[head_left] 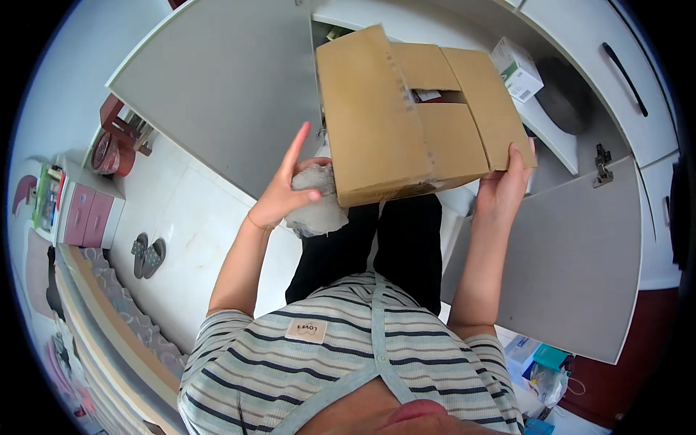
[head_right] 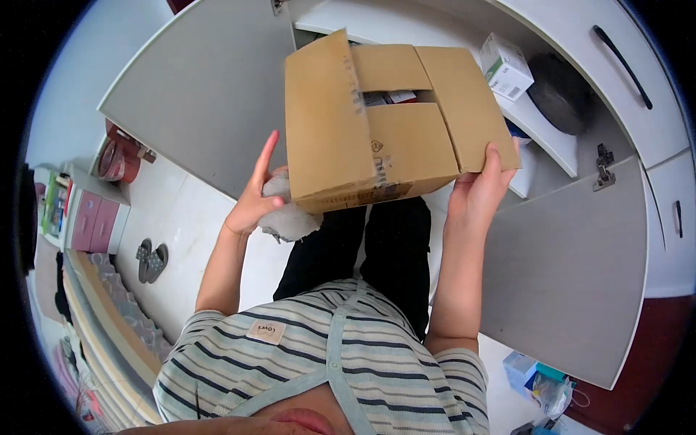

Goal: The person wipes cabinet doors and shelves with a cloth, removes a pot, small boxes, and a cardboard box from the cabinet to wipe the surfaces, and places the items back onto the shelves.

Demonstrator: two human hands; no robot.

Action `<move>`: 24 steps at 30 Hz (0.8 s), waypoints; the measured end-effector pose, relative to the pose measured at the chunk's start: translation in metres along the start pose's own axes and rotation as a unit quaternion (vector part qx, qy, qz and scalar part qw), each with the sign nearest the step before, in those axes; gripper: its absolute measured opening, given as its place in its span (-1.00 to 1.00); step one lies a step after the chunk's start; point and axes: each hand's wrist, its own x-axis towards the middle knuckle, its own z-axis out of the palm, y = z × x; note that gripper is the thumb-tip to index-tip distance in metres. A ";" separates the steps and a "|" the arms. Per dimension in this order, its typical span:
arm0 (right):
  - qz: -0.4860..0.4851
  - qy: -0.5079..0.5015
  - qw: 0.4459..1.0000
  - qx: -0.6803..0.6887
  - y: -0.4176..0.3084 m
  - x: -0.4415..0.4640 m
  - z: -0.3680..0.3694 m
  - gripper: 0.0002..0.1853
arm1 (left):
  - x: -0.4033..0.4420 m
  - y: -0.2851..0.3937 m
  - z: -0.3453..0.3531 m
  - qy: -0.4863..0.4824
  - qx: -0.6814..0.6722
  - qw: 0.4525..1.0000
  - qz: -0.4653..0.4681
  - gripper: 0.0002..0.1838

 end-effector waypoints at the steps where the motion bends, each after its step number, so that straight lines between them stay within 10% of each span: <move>1: -0.005 -0.009 1.000 0.000 0.002 0.000 -0.002 -0.48 | -0.006 -0.001 -0.001 0.033 -0.061 0.998 -0.006 0.20; 10: -0.041 -0.201 0.974 -0.099 -0.013 0.041 0.026 -0.42 | -0.009 -0.014 0.012 0.025 -0.381 0.923 -0.040 -0.13; 24: -0.075 -0.369 0.895 -0.239 -0.027 0.068 0.089 -0.59 | 0.031 0.041 0.027 0.073 -0.415 0.905 -0.056 -0.58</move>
